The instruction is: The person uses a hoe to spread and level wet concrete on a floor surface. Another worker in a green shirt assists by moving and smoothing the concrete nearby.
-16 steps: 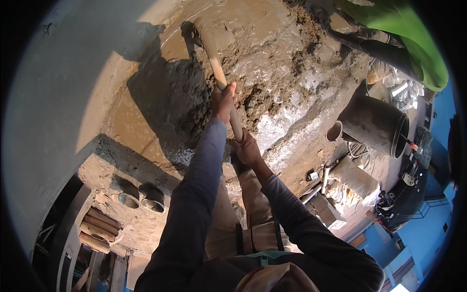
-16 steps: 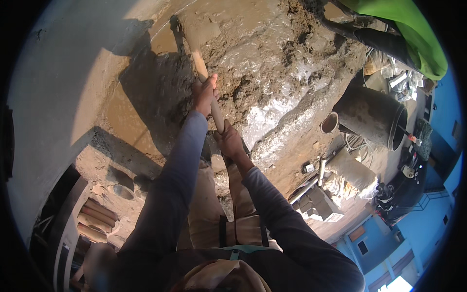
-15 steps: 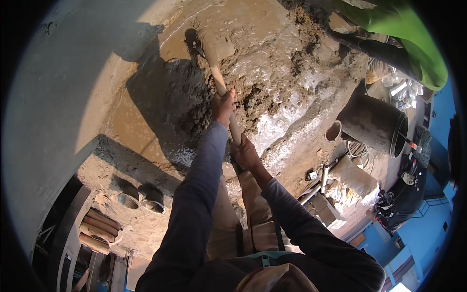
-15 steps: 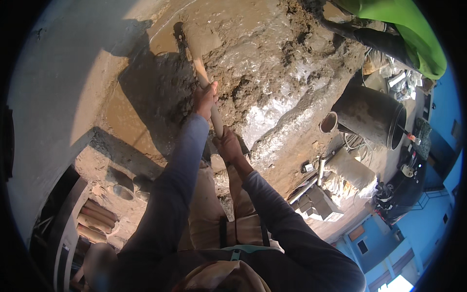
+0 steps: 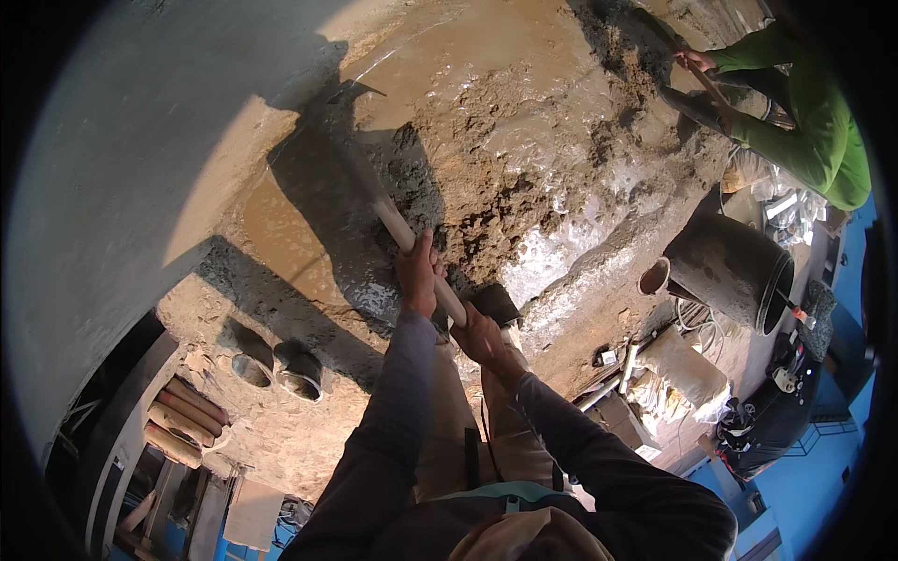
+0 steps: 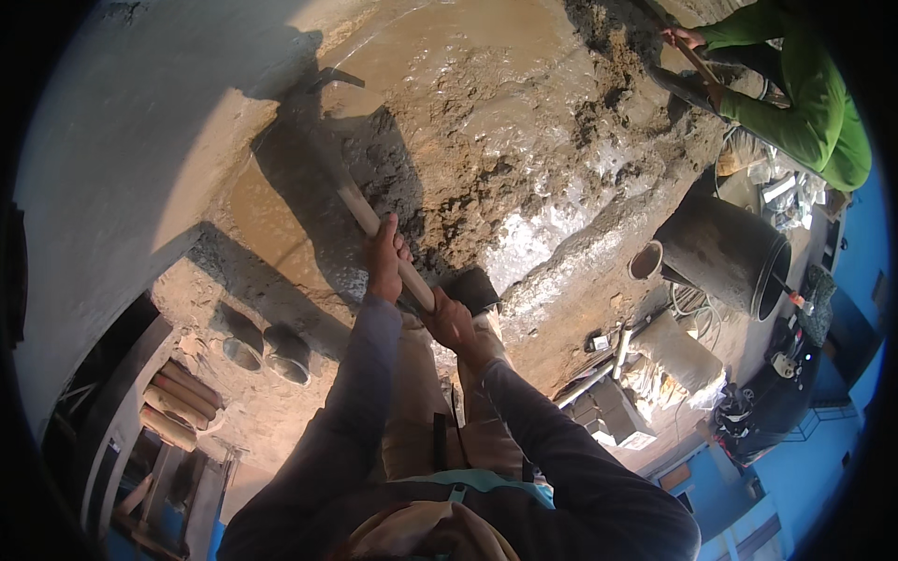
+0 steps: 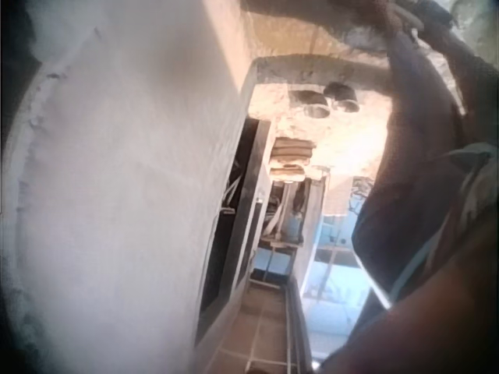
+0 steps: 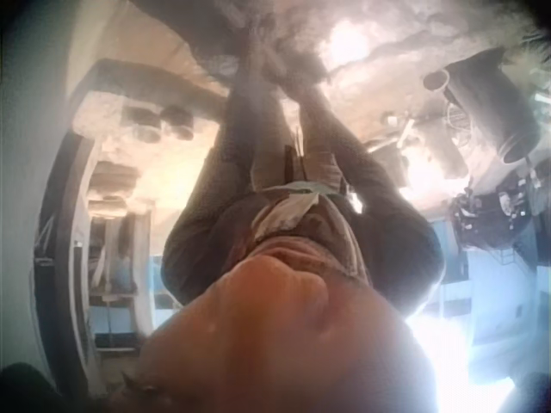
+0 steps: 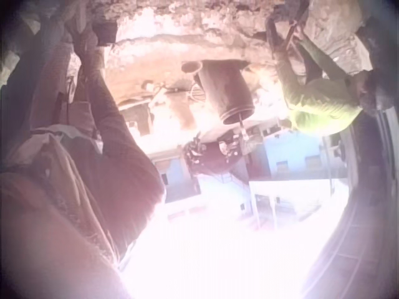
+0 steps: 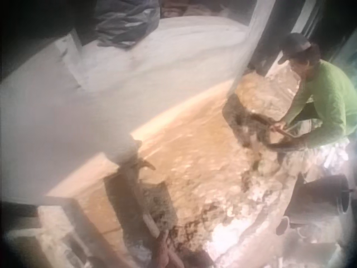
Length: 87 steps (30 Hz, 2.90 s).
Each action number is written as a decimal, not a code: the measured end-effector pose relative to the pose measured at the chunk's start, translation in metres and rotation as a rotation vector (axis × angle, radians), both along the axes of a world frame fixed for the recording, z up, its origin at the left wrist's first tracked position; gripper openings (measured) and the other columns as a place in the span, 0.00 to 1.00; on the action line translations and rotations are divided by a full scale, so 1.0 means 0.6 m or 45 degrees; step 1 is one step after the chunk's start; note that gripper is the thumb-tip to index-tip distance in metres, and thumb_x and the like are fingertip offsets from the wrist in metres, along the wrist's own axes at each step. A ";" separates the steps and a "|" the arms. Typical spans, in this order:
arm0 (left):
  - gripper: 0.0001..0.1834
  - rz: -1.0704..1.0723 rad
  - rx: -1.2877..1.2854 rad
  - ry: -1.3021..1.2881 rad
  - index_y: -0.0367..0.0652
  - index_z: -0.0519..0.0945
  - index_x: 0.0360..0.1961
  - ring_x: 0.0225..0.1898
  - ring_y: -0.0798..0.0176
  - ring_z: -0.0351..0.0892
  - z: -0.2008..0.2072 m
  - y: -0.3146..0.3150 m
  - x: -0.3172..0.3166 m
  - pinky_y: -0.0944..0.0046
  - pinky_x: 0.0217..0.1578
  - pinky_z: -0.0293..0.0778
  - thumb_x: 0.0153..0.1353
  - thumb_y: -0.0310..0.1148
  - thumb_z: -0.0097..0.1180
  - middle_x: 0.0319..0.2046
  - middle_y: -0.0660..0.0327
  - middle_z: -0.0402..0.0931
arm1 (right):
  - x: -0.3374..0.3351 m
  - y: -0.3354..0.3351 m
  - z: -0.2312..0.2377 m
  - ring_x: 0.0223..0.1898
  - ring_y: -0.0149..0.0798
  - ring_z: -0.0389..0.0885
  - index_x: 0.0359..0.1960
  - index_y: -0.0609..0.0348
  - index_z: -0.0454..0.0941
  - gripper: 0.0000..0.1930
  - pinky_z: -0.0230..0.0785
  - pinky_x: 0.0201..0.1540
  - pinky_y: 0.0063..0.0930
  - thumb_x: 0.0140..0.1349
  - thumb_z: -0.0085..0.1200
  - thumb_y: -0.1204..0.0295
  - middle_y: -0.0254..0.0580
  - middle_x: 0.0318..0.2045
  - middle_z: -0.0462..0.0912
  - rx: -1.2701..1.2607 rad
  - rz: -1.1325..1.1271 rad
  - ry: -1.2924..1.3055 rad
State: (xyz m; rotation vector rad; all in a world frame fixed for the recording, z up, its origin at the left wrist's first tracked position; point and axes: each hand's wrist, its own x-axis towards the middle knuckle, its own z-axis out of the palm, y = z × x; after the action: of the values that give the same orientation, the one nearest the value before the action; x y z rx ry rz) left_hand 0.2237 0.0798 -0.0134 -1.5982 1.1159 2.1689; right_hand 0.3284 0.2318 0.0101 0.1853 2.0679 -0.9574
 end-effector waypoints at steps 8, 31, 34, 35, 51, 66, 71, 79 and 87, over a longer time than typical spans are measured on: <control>0.15 0.199 -0.079 0.088 0.49 0.71 0.40 0.20 0.70 0.63 -0.263 -0.088 -0.113 0.61 0.23 0.66 0.69 0.45 0.63 0.23 0.70 0.65 | -0.198 -0.091 -0.178 0.36 0.62 0.86 0.49 0.54 0.71 0.20 0.77 0.41 0.58 0.59 0.59 0.60 0.55 0.34 0.86 0.236 0.382 -0.033; 0.13 -0.388 -0.108 0.115 0.44 0.76 0.44 0.22 0.67 0.68 -0.299 -0.060 -0.126 0.58 0.23 0.70 0.70 0.43 0.57 0.26 0.64 0.69 | -0.123 -0.047 -0.051 0.39 0.63 0.86 0.48 0.62 0.70 0.20 0.76 0.43 0.57 0.65 0.55 0.58 0.60 0.36 0.85 0.124 0.055 -0.038; 0.16 -0.350 0.263 -0.116 0.52 0.70 0.27 0.17 0.69 0.64 -0.203 0.123 0.076 0.61 0.19 0.64 0.71 0.45 0.56 0.19 0.70 0.65 | 0.126 0.080 -0.031 0.33 0.65 0.85 0.48 0.62 0.69 0.17 0.76 0.37 0.60 0.64 0.54 0.64 0.60 0.32 0.85 0.275 0.003 -0.161; 0.16 -0.334 0.284 -0.174 0.52 0.69 0.30 0.17 0.69 0.64 -0.175 0.124 0.126 0.60 0.20 0.65 0.71 0.46 0.55 0.18 0.70 0.63 | 0.154 0.094 0.016 0.32 0.64 0.85 0.52 0.63 0.70 0.20 0.76 0.36 0.60 0.63 0.55 0.65 0.60 0.32 0.85 0.265 0.043 -0.278; 0.17 -0.394 -0.215 0.285 0.43 0.72 0.30 0.16 0.71 0.62 -0.112 0.089 -0.215 0.66 0.17 0.63 0.67 0.40 0.65 0.20 0.69 0.64 | -0.139 0.031 -0.056 0.37 0.58 0.86 0.45 0.59 0.75 0.17 0.76 0.41 0.48 0.59 0.62 0.65 0.59 0.32 0.84 0.032 -0.331 0.105; 0.14 -0.709 0.086 -0.081 0.42 0.69 0.49 0.18 0.72 0.70 0.016 0.248 0.142 0.68 0.17 0.67 0.69 0.31 0.61 0.23 0.66 0.70 | 0.239 0.141 0.156 0.43 0.63 0.85 0.54 0.65 0.72 0.28 0.76 0.46 0.49 0.61 0.63 0.57 0.63 0.37 0.84 0.203 -0.517 -0.301; 0.22 -1.093 -0.239 0.518 0.33 0.72 0.47 0.26 0.62 0.77 -0.046 0.395 -0.102 0.59 0.26 0.75 0.69 0.43 0.62 0.30 0.56 0.77 | 0.069 0.213 -0.051 0.31 0.52 0.85 0.49 0.65 0.72 0.19 0.76 0.36 0.43 0.62 0.62 0.68 0.56 0.30 0.82 0.241 -0.858 0.232; 0.31 -1.508 -0.352 0.618 0.32 0.68 0.54 0.36 0.38 0.86 -0.262 0.515 -0.286 0.47 0.33 0.81 0.72 0.54 0.50 0.39 0.37 0.82 | -0.193 0.284 -0.287 0.29 0.29 0.81 0.52 0.60 0.75 0.12 0.72 0.26 0.26 0.67 0.53 0.77 0.38 0.33 0.85 -0.754 -1.577 0.074; 0.27 -1.497 -0.007 0.335 0.36 0.67 0.53 0.20 0.58 0.78 -0.242 0.319 -0.073 0.59 0.17 0.73 0.75 0.53 0.48 0.30 0.54 0.78 | -0.040 0.058 -0.122 0.25 0.28 0.79 0.52 0.61 0.66 0.17 0.72 0.25 0.26 0.67 0.57 0.69 0.35 0.25 0.77 -0.365 -1.591 -0.213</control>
State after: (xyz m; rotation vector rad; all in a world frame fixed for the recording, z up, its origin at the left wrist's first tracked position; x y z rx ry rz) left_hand 0.1801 0.2714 -0.1588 -0.3639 1.5565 1.5136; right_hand 0.3044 0.2663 -0.0632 1.4453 1.4968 -1.8332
